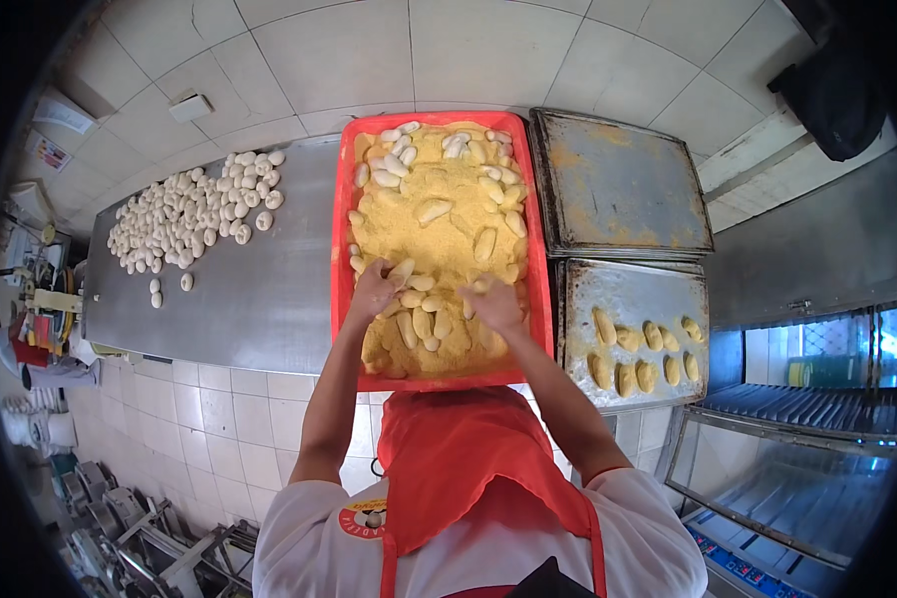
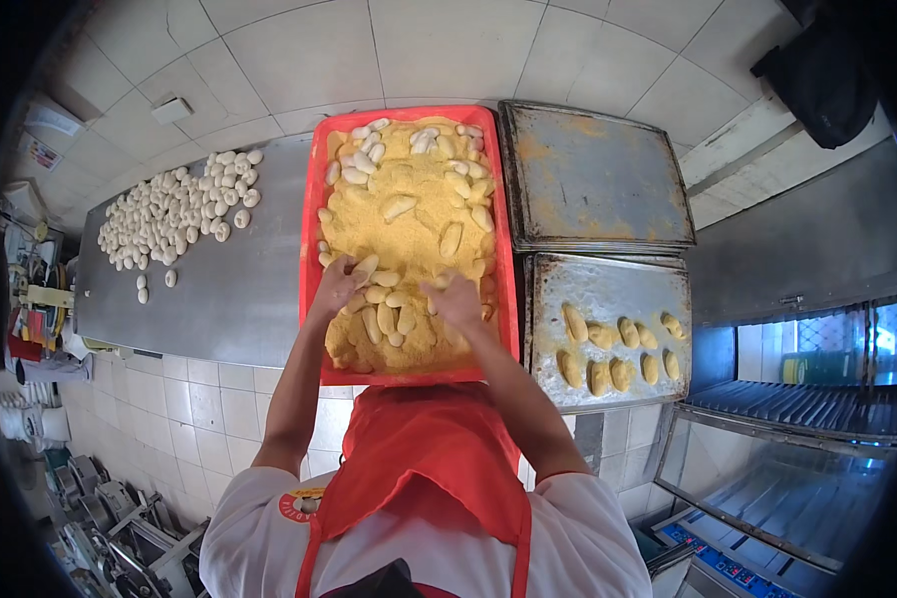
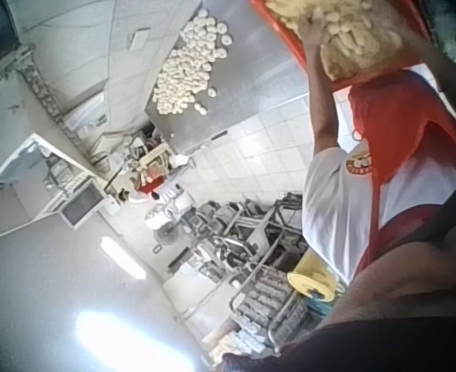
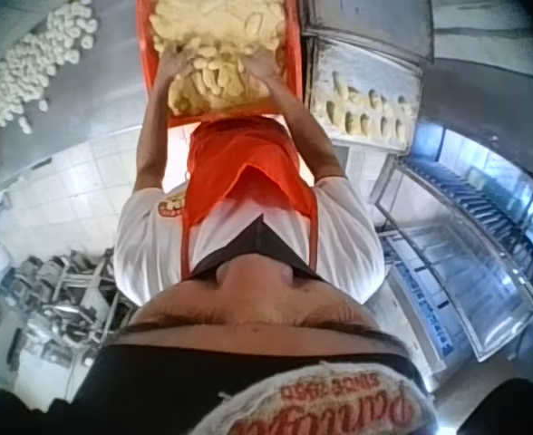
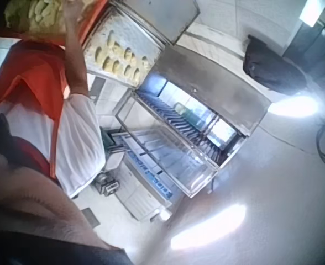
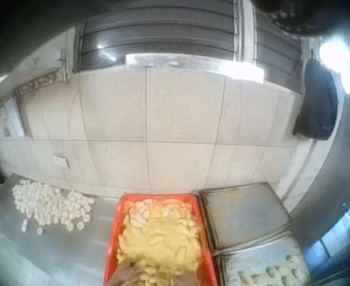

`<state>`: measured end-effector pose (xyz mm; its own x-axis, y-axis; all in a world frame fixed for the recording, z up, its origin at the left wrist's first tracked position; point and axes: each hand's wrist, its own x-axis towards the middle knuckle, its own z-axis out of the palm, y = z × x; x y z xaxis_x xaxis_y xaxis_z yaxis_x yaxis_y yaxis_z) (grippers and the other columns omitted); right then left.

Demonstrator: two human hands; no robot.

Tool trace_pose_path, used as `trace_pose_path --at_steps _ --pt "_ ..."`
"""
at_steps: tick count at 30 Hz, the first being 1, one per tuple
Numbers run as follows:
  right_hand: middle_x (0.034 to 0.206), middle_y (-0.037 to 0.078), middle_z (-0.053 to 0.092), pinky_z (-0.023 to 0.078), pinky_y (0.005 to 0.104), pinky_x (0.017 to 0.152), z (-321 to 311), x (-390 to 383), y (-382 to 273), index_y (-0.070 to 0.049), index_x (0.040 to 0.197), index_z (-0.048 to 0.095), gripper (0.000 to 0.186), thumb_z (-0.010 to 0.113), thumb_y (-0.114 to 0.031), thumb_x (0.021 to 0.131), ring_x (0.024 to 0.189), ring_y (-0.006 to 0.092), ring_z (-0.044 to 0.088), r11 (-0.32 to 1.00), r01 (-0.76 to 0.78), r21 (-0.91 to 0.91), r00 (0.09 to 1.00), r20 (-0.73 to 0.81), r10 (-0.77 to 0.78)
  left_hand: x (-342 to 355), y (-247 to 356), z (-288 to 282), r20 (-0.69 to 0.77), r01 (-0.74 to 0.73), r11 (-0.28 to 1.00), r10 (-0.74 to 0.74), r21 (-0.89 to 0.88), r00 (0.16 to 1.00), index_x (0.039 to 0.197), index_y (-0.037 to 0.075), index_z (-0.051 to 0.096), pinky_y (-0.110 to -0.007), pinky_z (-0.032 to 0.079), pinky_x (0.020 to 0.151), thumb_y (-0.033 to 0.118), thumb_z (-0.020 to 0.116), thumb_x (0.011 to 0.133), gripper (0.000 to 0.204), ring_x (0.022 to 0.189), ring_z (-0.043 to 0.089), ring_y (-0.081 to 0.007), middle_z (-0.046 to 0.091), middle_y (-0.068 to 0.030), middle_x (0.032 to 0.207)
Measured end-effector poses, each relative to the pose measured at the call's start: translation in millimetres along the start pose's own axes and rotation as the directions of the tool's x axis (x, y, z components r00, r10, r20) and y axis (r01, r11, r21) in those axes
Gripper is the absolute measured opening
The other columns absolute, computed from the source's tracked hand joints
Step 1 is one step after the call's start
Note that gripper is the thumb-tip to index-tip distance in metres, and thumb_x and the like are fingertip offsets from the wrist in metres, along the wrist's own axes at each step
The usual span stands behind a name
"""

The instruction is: The person places pieces of dough into a tray of yellow cornmeal, coats them by hand, arranges them onto a metal baking tray, and slides the filled tray into a rack inside a commercial oven.

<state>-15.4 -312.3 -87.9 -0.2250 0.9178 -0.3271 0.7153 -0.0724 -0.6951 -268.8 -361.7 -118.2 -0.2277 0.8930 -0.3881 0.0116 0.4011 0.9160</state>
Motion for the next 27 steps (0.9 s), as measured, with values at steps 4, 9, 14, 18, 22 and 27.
trace_pose_path --at_steps 4,9,14,18,22,27 --pt "0.102 0.025 0.068 0.053 0.0443 0.086 47.6 -2.3 -9.8 -0.003 0.116 0.059 0.05 0.075 -0.033 0.08 0.098 0.0382 0.066 0.924 0.129 -0.361 0.991 0.029 -0.128 11.6 -32.6 -17.8 -0.151 -0.118 0.944 0.171 0.308 0.974 0.118 -0.005 0.051 -0.037 0.051 0.076 0.022 0.067 0.085 0.045 0.084 0.063 -0.0247 0.062 -0.0154 0.096" --pt "0.106 0.021 0.068 0.054 0.0421 0.082 29.6 27.5 26.7 -0.003 0.114 0.061 0.044 0.077 -0.021 0.077 0.096 0.0318 0.068 0.998 0.012 -0.057 0.997 -0.072 -0.016 -10.0 48.1 23.8 0.028 -0.183 0.773 0.21 0.608 0.977 0.113 0.002 0.06 -0.038 0.052 0.084 0.034 0.075 0.077 0.05 0.095 0.066 -0.0291 0.067 -0.0172 0.099" --pt "0.102 0.019 0.068 0.051 0.0387 0.087 47.1 31.8 -6.6 -0.002 0.108 0.064 0.041 0.078 -0.012 0.07 0.096 0.0316 0.066 0.965 0.26 0.016 0.946 0.194 -0.259 24.8 16.7 4.6 0.247 -0.312 0.353 0.218 0.882 0.944 0.107 0.006 0.066 -0.04 0.054 0.083 0.041 0.077 0.074 0.049 0.098 0.067 -0.0292 0.069 -0.0147 0.102" --pt "0.105 0.02 0.066 0.049 0.0409 0.088 59.9 28.5 -30.3 -0.004 0.109 0.066 0.044 0.078 -0.015 0.067 0.102 0.0354 0.063 0.914 0.366 -0.174 0.857 0.446 -0.258 26.5 27.7 -32.0 0.23 -0.196 0.873 0.1 0.447 0.968 0.114 0.008 0.065 -0.036 0.054 0.076 0.035 0.075 0.08 0.044 0.09 0.066 -0.0215 0.068 -0.0091 0.096" --pt "0.097 0.018 0.067 0.051 0.0413 0.083 41.2 20.6 -15.5 -0.006 0.11 0.065 0.045 0.078 -0.016 0.069 0.09 0.0352 0.065 0.875 0.465 -0.137 0.858 0.312 -0.407 9.4 41.6 -4.7 0.339 0.134 0.91 0.008 -0.392 0.941 0.13 0.012 0.055 -0.03 0.05 0.068 0.018 0.071 0.089 0.044 0.076 0.061 -0.0114 0.065 0.0001 0.094" --pt "0.087 0.009 0.063 0.051 0.0364 0.075 -43.1 -27.6 -7.0 -0.002 0.11 0.061 0.042 0.079 -0.019 0.075 0.079 0.0175 0.063 0.924 -0.023 0.382 0.993 0.119 -0.024 1.3 51.5 71.3 0.449 0.197 0.898 0.0 -0.393 0.893 0.121 0.011 0.056 -0.025 0.05 0.062 0.015 0.073 0.087 0.038 0.072 0.064 -0.0116 0.067 -0.0025 0.091"
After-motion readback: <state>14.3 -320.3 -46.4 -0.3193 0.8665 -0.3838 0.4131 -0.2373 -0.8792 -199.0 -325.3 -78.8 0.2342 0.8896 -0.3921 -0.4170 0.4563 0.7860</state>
